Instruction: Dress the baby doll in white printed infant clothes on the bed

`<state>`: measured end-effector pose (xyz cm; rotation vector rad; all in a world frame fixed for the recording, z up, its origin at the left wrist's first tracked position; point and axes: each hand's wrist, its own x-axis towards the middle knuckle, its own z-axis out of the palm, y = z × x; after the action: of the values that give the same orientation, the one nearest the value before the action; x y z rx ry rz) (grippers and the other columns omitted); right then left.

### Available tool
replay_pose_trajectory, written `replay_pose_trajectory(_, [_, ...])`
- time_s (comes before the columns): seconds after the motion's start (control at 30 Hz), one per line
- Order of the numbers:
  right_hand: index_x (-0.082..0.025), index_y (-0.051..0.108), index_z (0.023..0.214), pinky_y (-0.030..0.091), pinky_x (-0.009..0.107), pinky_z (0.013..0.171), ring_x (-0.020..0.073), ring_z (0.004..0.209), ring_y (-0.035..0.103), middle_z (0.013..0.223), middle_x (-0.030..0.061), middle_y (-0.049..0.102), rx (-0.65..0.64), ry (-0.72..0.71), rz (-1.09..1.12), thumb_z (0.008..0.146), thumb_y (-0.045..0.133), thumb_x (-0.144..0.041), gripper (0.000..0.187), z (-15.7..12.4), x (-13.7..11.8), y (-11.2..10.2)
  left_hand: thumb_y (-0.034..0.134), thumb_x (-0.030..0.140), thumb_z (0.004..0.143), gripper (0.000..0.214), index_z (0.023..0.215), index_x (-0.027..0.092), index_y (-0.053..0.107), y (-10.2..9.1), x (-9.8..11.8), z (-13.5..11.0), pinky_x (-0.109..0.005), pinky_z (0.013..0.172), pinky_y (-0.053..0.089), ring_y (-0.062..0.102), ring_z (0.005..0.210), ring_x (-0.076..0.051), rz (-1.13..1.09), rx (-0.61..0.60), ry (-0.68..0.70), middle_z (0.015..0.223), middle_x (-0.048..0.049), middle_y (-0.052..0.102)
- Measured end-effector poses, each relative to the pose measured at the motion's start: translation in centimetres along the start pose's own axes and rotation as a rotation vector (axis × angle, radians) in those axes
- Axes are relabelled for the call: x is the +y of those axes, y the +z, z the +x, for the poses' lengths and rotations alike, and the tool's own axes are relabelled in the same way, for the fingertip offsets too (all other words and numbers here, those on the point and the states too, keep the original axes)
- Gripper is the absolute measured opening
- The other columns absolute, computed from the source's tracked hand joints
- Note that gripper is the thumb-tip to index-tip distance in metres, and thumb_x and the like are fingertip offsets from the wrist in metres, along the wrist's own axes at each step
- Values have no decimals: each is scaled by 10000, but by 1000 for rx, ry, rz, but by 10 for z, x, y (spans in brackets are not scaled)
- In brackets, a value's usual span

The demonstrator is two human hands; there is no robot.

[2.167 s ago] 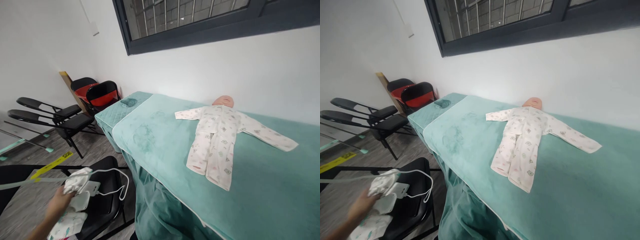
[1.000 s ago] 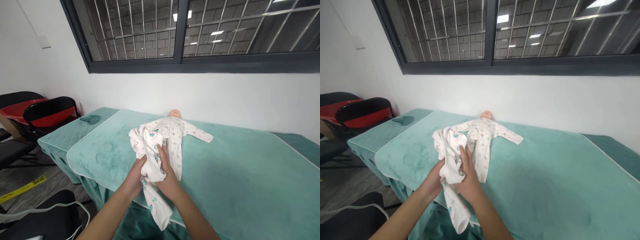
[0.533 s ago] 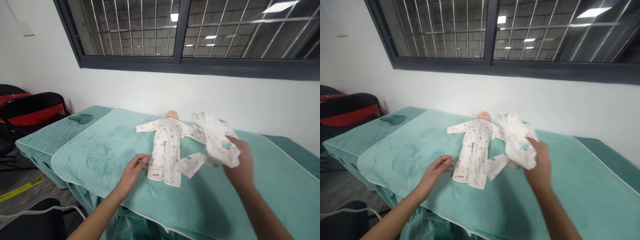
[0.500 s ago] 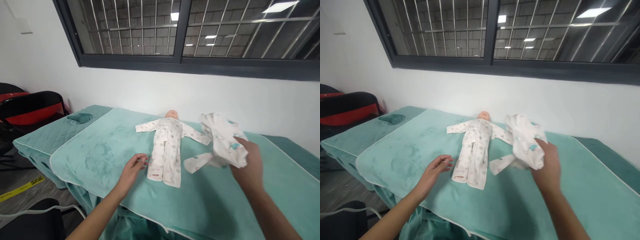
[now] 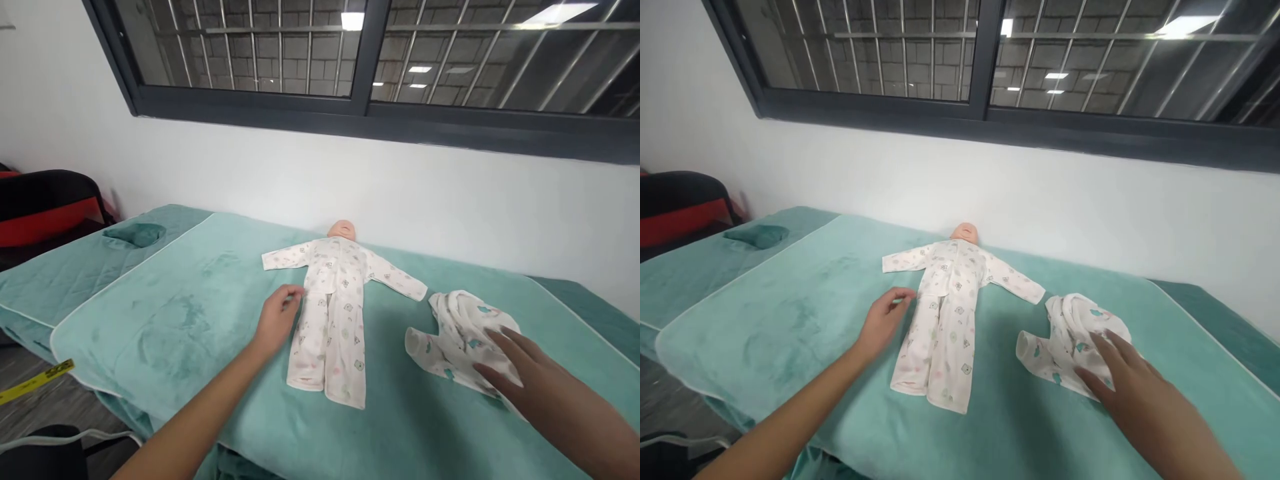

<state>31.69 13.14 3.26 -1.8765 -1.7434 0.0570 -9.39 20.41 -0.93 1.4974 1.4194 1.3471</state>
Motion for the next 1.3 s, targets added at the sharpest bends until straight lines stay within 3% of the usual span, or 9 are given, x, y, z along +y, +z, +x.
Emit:
replay_pose_trajectory(0.1, [-379, 597, 1193, 508, 518, 826, 345, 1114, 626, 1346, 112, 585, -128, -101, -5, 844, 531, -581, 408, 20, -58, 25, 470, 201, 867, 265, 1020, 213, 686, 27, 10, 53, -365, 999, 455, 607, 1102, -203, 68, 7, 127, 1141, -56, 691])
replay_pose_trajectory(0.27, [-266, 543, 1227, 520, 408, 854, 267, 1105, 612, 1274, 102, 587, -130, -262, 272, 922, 438, -428, 361, 96, -142, 112, 441, 167, 866, 365, 1153, 188, 666, 76, 19, 143, -378, 1071, 420, 589, 1171, -216, 131, -71, 170, 1262, -83, 656])
replay_pose_trajectory(0.37, [-218, 545, 1136, 494, 352, 806, 221, 965, 628, 1175, 104, 592, -63, -176, 269, 917, 429, -366, 289, 152, -174, 158, 398, 152, 874, 401, 1173, 166, 664, 93, 9, 176, -382, 1100, 399, 577, 1203, -221, 178, -147, 142, 1281, -93, 651])
replay_pose_trajectory(0.5, [-199, 544, 940, 409, 328, 654, 229, 779, 591, 970, 100, 604, -197, -44, -21, 914, 408, -416, 258, 206, -196, 190, 363, 129, 867, 458, 1231, 163, 638, 99, -10, 193, -367, 1114, 393, 554, 1238, -205, 196, -177, 156, 1336, -85, 615])
replay_pose_trajectory(0.63, [-221, 482, 722, 304, 305, 572, 184, 594, 472, 714, 46, 574, -249, -71, -53, 894, 409, -414, 269, 228, -194, 197, 342, 82, 839, 507, 1217, 204, 656, 98, -15, 200, -378, 1123, 390, 531, 1268, -205, 184, -246, 254, 1350, -53, 606])
replay_pose_trajectory(0.77, [-222, 384, 591, 250, 301, 548, 154, 529, 355, 597, 8, 520, -179, -64, 76, 846, 432, -331, 281, 233, -182, 199, 332, 59, 837, 531, 1232, 224, 646, 98, -12, 201, -398, 1140, 373, 523, 1284, -204, 196, -284, 301, 1346, -42, 606])
replay_pose_trajectory(0.97, [-225, 397, 576, 295, 290, 596, 155, 610, 403, 578, -20, 488, -36, 28, 373, 815, 468, -295, 259, 238, -172, 207, 335, 106, 892, 487, 1289, 216, 594, 97, -11, 199, -379, 1136, 371, 506, 1302, -194, 192, -236, 244, 1381, -39, 583])
replay_pose_trajectory(1.17, [-224, 465, 654, 338, 283, 634, 148, 634, 448, 640, -38, 521, 130, 169, 562, 806, 515, -330, 191, 212, -179, 201, 378, 131, 896, 356, 1007, 219, 705, 94, -9, 187, -367, 1089, 415, 565, 1218, -186, 111, -187, 251, 1265, -33, 649])
replay_pose_trajectory(1.3, [-222, 521, 752, 374, 291, 644, 155, 654, 496, 728, -16, 578, 158, 265, 610, 814, 527, -372, 162, 180, -181, 195, 373, 144, 915, 366, 1030, 232, 709, 89, -9, 167, -389, 1129, 373, 484, 1312, -195, 186, -200, 323, 1359, -34, 592])
